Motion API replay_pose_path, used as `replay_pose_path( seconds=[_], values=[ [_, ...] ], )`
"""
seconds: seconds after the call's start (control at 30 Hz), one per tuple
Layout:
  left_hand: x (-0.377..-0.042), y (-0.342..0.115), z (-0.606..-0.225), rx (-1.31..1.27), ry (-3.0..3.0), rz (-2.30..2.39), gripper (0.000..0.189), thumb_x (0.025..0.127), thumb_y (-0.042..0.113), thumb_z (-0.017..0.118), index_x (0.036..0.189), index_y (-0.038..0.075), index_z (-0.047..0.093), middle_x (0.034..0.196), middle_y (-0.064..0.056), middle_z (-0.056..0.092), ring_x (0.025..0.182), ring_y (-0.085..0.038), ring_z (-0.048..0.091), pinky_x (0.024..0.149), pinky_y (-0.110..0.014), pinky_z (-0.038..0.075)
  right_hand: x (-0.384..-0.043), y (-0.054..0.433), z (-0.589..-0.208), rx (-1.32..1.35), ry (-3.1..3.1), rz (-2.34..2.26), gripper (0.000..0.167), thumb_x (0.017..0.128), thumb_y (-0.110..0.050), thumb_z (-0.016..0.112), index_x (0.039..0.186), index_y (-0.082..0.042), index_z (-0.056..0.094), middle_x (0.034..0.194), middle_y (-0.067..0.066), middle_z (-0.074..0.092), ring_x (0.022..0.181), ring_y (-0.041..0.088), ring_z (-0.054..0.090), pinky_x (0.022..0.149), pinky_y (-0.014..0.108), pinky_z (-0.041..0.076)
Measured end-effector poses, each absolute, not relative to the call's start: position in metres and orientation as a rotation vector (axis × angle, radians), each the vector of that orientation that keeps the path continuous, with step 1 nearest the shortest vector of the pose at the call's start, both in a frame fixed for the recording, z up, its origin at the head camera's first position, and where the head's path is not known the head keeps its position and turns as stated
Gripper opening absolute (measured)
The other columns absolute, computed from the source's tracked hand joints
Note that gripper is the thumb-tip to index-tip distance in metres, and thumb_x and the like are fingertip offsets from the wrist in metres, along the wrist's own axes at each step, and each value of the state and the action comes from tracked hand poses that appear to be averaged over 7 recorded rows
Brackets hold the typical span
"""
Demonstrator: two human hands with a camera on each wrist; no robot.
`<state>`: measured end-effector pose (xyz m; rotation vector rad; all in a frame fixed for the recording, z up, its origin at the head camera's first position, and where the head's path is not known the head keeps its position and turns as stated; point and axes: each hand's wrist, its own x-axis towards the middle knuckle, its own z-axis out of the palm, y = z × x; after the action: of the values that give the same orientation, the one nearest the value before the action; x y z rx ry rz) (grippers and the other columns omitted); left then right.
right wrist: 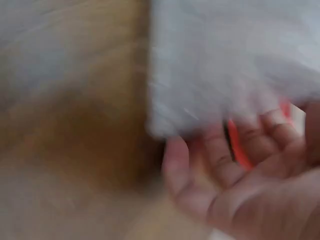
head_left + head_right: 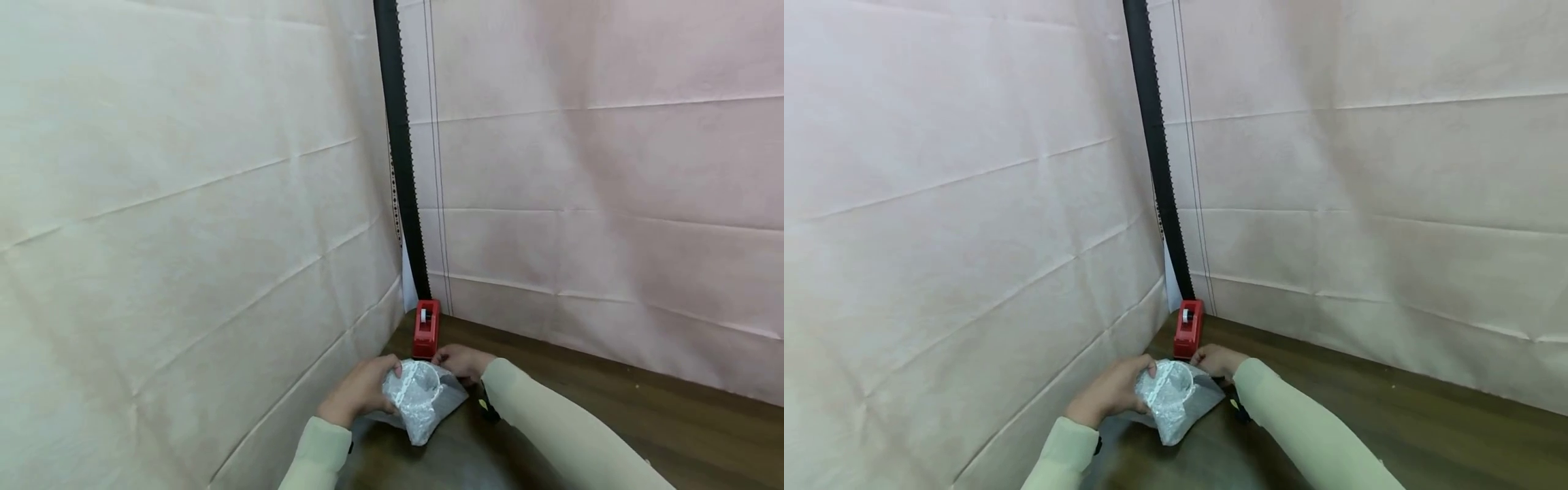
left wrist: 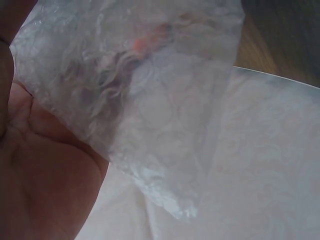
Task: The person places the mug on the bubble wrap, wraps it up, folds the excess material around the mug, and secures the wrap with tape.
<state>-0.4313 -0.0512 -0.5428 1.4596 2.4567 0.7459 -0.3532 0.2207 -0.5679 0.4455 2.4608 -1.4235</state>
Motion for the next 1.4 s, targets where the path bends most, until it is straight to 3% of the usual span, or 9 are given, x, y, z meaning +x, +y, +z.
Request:
replay_pose_path(
  seconds=[0.07, 0.17, 0.3, 0.47, 0.63, 0.73, 0.9, 1.17, 1.4],
  values=[
    [-0.433, -0.054, -0.545, 1.444, 2.450, 0.753, 0.068, 0.061, 0.015, 0.114, 0.107, 0.023, 0.064, 0.107, 0.003, 0.072, 0.096, -0.015, 0.061, 0.085, -0.034, 0.055, -0.353, 0.221, -0.562, 0.363, 2.412, -1.555, 0.031, 0.117, -0.018, 0.058, 0.139, -0.004, 0.074, 0.144, 0.016, 0.073, 0.137, 0.037, 0.066, 0.119, 0.062, 0.055],
    [-0.438, -0.058, -0.546, 1.403, 2.454, 0.766, 0.069, 0.061, 0.012, 0.113, 0.106, 0.023, 0.062, 0.107, 0.002, 0.071, 0.096, -0.017, 0.061, 0.085, -0.035, 0.055, -0.351, 0.217, -0.552, 0.223, 2.358, -1.572, 0.055, 0.121, -0.042, 0.050, 0.156, -0.003, 0.065, 0.163, 0.020, 0.064, 0.159, 0.045, 0.053, 0.134, 0.071, 0.038],
    [-0.447, -0.059, -0.545, 1.363, 2.458, 0.783, 0.070, 0.062, 0.010, 0.113, 0.108, 0.023, 0.062, 0.108, 0.001, 0.070, 0.096, -0.019, 0.061, 0.085, -0.038, 0.056, -0.350, 0.209, -0.549, 0.233, 2.339, -1.427, 0.087, 0.114, -0.074, 0.045, 0.166, -0.006, 0.055, 0.173, 0.021, 0.053, 0.166, 0.051, 0.042, 0.134, 0.078, 0.030],
    [-0.451, -0.057, -0.544, 1.331, 2.452, 0.784, 0.069, 0.064, 0.008, 0.112, 0.110, 0.023, 0.063, 0.108, -0.001, 0.071, 0.095, -0.020, 0.062, 0.085, -0.040, 0.057, -0.341, 0.204, -0.558, 0.336, 2.356, -1.430, 0.099, 0.109, -0.084, 0.041, 0.170, -0.006, 0.050, 0.175, 0.022, 0.050, 0.166, 0.051, 0.041, 0.135, 0.078, 0.030],
    [-0.447, -0.060, -0.544, 1.322, 2.447, 0.791, 0.069, 0.064, 0.005, 0.111, 0.110, 0.022, 0.062, 0.109, -0.002, 0.071, 0.095, -0.021, 0.062, 0.085, -0.041, 0.057, -0.322, 0.207, -0.558, 0.211, 2.450, -1.455, 0.086, 0.112, -0.075, 0.044, 0.170, -0.011, 0.051, 0.175, 0.019, 0.051, 0.164, 0.049, 0.043, 0.131, 0.080, 0.034],
    [-0.448, -0.062, -0.543, 1.334, 2.453, 0.801, 0.069, 0.065, 0.006, 0.111, 0.111, 0.021, 0.062, 0.110, -0.003, 0.071, 0.097, -0.021, 0.061, 0.086, -0.043, 0.057, -0.315, 0.210, -0.552, 0.038, 2.468, -1.504, 0.079, 0.111, -0.059, 0.063, 0.175, -0.017, 0.043, 0.178, 0.017, 0.045, 0.165, 0.046, 0.041, 0.131, 0.078, 0.036],
    [-0.448, -0.058, -0.541, 1.298, 2.445, 0.802, 0.068, 0.068, 0.009, 0.111, 0.114, 0.023, 0.063, 0.116, -0.004, 0.072, 0.101, -0.023, 0.063, 0.090, -0.048, 0.063, -0.305, 0.212, -0.542, -0.136, 2.500, -1.478, 0.100, 0.095, -0.037, 0.090, 0.177, -0.025, 0.035, 0.179, 0.011, 0.042, 0.158, 0.035, 0.044, 0.133, 0.071, 0.037],
    [-0.447, -0.048, -0.542, 1.319, 2.429, 0.792, 0.066, 0.070, 0.010, 0.110, 0.115, 0.025, 0.064, 0.116, -0.001, 0.072, 0.101, -0.021, 0.064, 0.089, -0.044, 0.062, -0.295, 0.206, -0.545, -0.147, 2.635, -1.398, 0.112, 0.087, -0.029, 0.098, 0.177, -0.013, 0.033, 0.174, 0.013, 0.048, 0.155, 0.035, 0.048, 0.132, 0.070, 0.040],
    [-0.436, -0.039, -0.545, 1.385, 2.412, 0.791, 0.066, 0.068, 0.011, 0.110, 0.114, 0.026, 0.064, 0.115, 0.001, 0.074, 0.100, -0.018, 0.064, 0.088, -0.039, 0.060, -0.281, 0.207, -0.552, -0.156, 2.732, -1.378, 0.113, 0.084, -0.030, 0.101, 0.175, -0.011, 0.037, 0.171, 0.011, 0.052, 0.156, 0.034, 0.050, 0.131, 0.067, 0.040]
  ],
)
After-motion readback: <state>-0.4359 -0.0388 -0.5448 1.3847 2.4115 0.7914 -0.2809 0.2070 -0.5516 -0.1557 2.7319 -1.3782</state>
